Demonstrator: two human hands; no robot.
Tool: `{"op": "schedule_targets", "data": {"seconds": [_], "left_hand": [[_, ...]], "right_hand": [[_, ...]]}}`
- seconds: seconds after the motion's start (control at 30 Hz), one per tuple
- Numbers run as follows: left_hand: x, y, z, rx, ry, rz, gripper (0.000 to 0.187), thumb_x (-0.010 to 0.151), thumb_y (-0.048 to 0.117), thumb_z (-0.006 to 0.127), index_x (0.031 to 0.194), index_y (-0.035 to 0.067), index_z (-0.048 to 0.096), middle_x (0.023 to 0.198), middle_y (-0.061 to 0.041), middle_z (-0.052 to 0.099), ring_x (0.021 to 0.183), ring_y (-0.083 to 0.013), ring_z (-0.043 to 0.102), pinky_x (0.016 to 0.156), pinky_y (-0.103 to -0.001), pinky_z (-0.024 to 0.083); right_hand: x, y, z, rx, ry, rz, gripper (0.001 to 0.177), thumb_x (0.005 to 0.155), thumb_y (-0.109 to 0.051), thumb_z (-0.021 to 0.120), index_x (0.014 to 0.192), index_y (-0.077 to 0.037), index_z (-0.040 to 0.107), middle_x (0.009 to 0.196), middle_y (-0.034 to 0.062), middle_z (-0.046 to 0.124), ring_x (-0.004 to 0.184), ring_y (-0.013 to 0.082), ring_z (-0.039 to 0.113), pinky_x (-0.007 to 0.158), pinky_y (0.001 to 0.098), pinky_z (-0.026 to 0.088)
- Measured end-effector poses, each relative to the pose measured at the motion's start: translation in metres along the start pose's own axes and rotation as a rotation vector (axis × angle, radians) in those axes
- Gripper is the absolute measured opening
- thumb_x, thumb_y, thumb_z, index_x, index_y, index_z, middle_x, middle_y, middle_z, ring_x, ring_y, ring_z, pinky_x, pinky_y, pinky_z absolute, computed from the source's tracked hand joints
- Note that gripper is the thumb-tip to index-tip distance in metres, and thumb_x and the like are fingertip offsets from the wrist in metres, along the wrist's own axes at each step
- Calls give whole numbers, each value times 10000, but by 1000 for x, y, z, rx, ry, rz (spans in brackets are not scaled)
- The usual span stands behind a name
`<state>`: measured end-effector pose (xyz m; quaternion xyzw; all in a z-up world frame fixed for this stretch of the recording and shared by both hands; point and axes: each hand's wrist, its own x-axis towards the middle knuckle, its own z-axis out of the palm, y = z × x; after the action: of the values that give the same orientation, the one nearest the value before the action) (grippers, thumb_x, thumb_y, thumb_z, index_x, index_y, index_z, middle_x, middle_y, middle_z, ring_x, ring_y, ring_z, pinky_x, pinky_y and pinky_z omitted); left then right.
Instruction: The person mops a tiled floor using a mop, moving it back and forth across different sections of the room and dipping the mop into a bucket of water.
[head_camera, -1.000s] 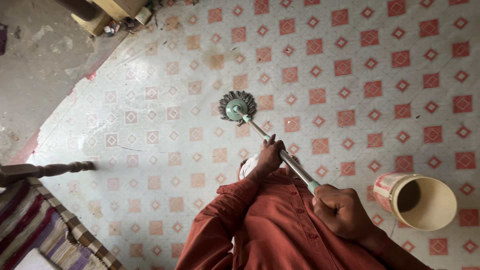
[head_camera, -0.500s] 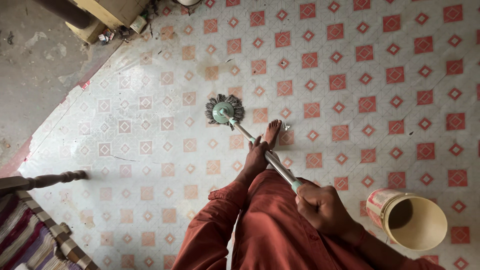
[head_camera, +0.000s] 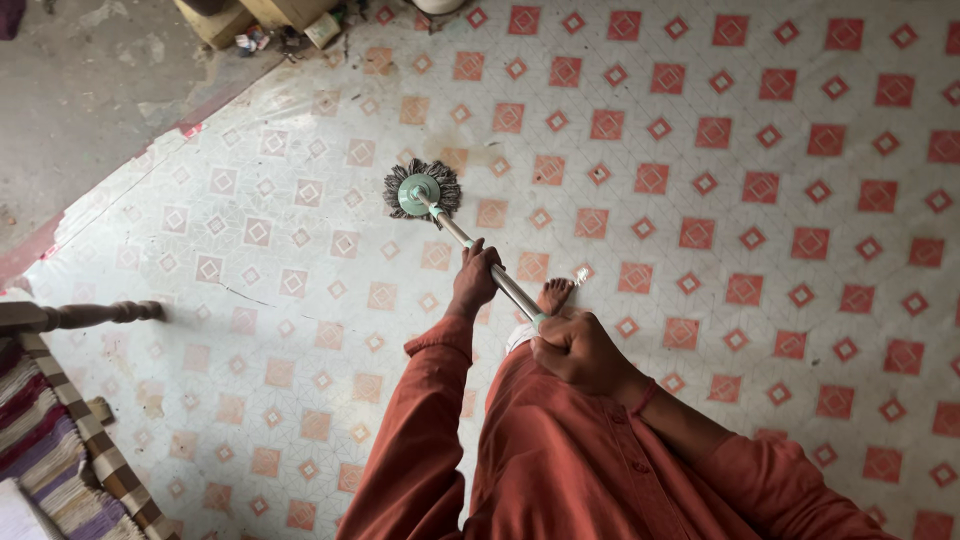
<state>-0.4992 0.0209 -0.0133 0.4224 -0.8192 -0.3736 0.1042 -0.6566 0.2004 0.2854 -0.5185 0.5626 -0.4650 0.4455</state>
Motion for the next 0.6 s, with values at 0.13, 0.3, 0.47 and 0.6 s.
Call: {"op": "schedule_targets", "data": {"seconds": [0.13, 0.3, 0.47, 0.6], "left_hand": [[46, -12, -13, 103, -14, -48, 96, 882, 147, 666, 975, 166, 650, 1494, -213, 493, 1365, -529, 415, 1147, -537, 391], [72, 2, -5, 129, -88, -210, 141, 904, 164, 641, 1043, 181, 630, 1560, -144, 454, 1397, -545, 389, 1032, -552, 471], [78, 29, 19, 112, -8, -227, 133, 888, 145, 641, 1016, 177, 648, 1536, -173, 462, 1382, -557, 376, 1029, -567, 463], [71, 64, 54, 96, 90, -69, 112, 908, 140, 656, 1020, 142, 660, 1409, -258, 559, 1425, -506, 441, 1217, -602, 343]], "right_hand": [[40, 22, -12, -12, 7, -101, 469, 923, -67, 644, 567, 1, 347, 514, 49, 335, 500, 131, 297, 632, 344, 413], [58, 36, -49, 91, -37, 125, 494, 959, -112, 626, 568, -4, 344, 493, 37, 334, 513, 89, 329, 582, 312, 488], [54, 27, -89, 62, -37, 130, 469, 942, -97, 617, 532, 3, 412, 470, 31, 430, 480, 72, 393, 510, 320, 420], [35, 13, -135, -57, -34, 84, 460, 905, -53, 652, 579, 29, 337, 517, 75, 340, 496, 105, 317, 462, 346, 310]]}}
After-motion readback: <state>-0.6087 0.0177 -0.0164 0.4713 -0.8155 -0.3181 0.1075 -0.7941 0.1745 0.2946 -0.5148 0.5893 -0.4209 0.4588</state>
